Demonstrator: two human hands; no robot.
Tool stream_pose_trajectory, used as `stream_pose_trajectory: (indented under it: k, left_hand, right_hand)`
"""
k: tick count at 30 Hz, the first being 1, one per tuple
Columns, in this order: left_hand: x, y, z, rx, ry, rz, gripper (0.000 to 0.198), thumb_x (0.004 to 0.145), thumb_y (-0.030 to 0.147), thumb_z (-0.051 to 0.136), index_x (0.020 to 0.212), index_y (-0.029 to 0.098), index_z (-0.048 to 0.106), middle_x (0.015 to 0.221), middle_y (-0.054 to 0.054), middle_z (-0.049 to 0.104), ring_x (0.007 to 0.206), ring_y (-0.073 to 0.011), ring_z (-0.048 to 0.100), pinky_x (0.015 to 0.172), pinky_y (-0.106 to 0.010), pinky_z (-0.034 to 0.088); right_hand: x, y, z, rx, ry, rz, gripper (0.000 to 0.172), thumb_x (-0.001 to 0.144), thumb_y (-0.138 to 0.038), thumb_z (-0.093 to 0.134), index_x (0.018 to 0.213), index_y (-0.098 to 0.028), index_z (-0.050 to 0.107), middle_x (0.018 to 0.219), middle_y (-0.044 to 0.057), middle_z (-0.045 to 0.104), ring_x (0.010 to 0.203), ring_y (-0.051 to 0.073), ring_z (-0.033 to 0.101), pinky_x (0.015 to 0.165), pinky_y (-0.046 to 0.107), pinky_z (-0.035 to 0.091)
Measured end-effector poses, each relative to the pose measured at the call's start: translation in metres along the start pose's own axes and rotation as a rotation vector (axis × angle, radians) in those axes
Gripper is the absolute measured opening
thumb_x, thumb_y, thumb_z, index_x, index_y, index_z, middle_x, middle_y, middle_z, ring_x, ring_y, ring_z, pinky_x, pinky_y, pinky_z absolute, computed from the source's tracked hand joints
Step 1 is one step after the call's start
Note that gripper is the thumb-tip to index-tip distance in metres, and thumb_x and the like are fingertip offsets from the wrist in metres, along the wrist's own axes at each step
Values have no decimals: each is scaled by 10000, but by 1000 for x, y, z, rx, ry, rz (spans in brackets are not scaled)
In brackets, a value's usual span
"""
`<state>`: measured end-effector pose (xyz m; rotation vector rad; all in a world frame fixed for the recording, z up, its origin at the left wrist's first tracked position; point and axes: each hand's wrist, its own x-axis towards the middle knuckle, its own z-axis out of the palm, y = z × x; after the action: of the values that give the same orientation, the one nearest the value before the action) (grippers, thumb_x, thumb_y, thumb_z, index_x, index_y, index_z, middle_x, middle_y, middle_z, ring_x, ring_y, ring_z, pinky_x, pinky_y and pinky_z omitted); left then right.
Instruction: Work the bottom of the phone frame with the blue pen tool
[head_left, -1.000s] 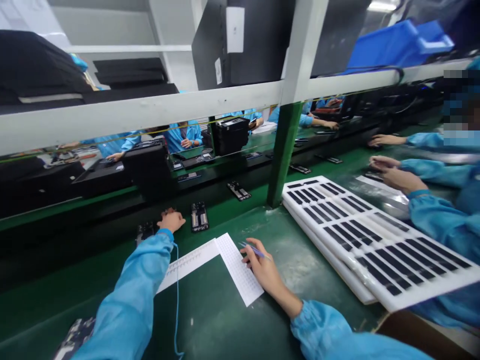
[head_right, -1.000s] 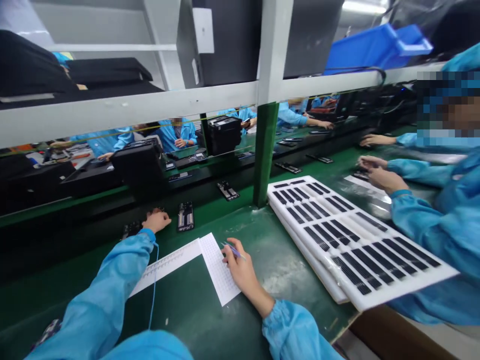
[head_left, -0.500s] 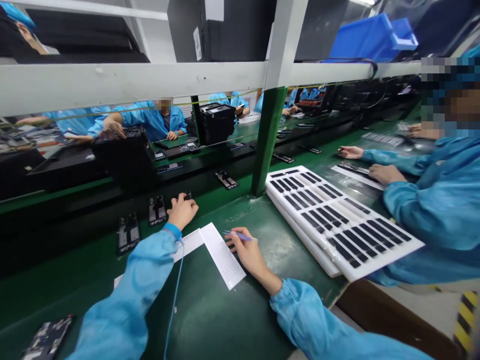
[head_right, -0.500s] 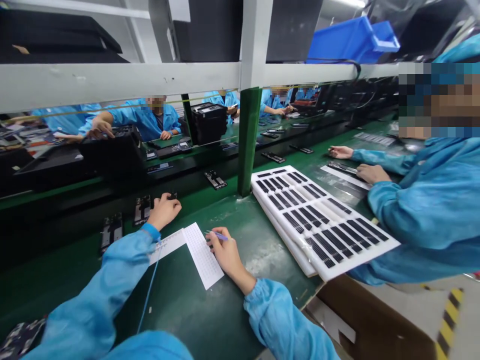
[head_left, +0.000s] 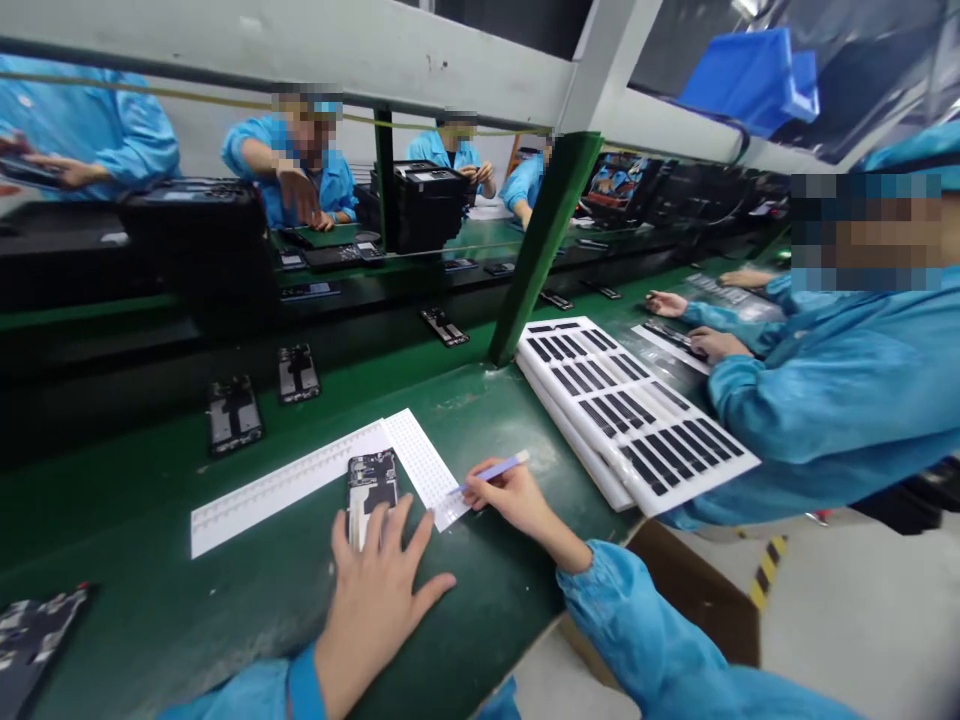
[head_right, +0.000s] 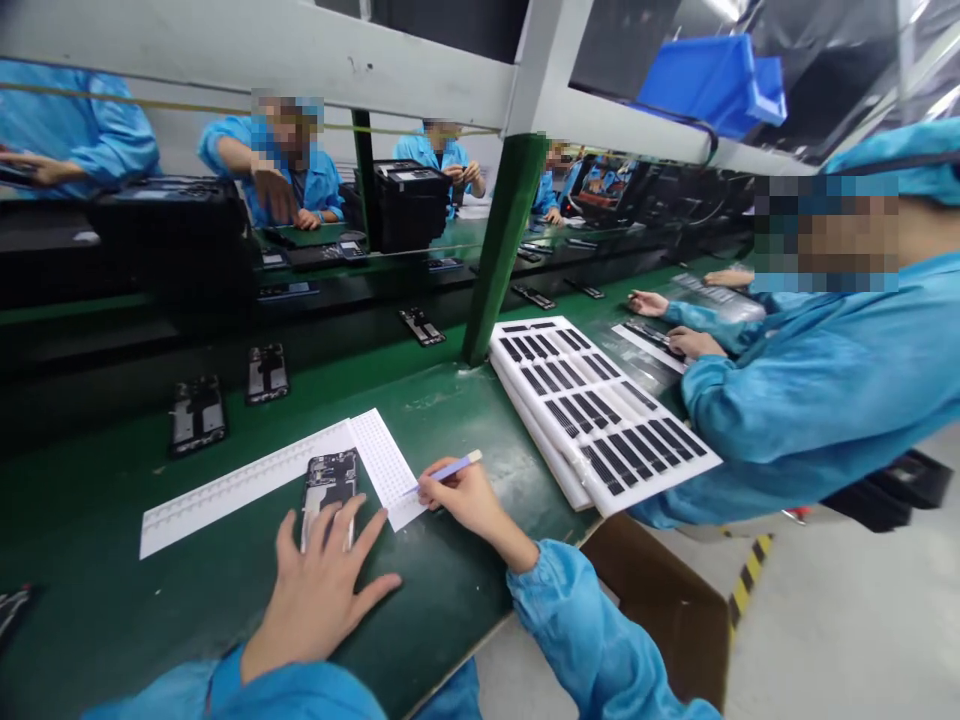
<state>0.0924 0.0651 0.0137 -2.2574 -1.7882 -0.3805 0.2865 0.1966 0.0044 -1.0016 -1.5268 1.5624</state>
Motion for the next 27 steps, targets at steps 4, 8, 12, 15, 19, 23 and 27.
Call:
stream_pose_trajectory:
  k: [4,8,12,15,19,23,27]
  left_hand:
    - [15,5,11,-138,74,141,467,989,531,446,1306,224,601,1405,-82,529,1330,-329,406,1168,-642,-46]
    - [20,2,22,-181,45,172,532,991,548,421,1336,171,571,1479,-81,456,1407,-317,320,1192,-559,-84]
    - [18,-2,30,-188,-17,212,629,979,608,406,1411,160,495,1531,-81,377,1422,-330,292,1190,-569,-34]
    - [18,-1,31,-194,-34,201,607,983,583,414,1412,160,494,1536,-80,368,1417,-326,308,1190,-568,51]
    - [18,0,32,-197,-43,188,572,975,554,445,1393,170,517,1534,-75,374,1419,-326,309,1185,-563,127]
    - [18,0,32,-190,-48,195,572,976,547,445,1405,172,502,1541,-76,360,1427,-324,290,1178,-569,124]
    - [18,-1,31,-192,-49,191,559,982,545,431,1396,178,513,1540,-70,364,1428,-311,287,1185,-554,78]
  right_hand:
    - [-10,9,-7,-6,58,29,420,752,-546,798,824,-147,689,667,54,718,577,174,688,526,228,562]
    - [-10,11,-8,-21,114,37,469,735,-585,801,835,-141,689,668,67,718,567,185,689,516,243,566]
    - [-12,8,-8,-31,161,68,521,711,-633,801,832,-140,680,655,78,717,557,201,692,526,271,582]
    - [-14,7,-9,-49,186,78,547,703,-660,793,827,-140,677,658,87,719,561,208,696,532,280,589]
    - [-15,9,-10,-67,193,92,557,705,-667,787,825,-136,669,658,90,719,561,207,697,532,276,591]
    - [-13,9,-10,-67,192,94,551,718,-658,783,842,-134,663,674,95,722,573,209,702,539,275,594]
    - [-12,10,-12,-58,170,93,523,736,-638,779,845,-140,658,689,90,723,594,211,708,548,276,596]
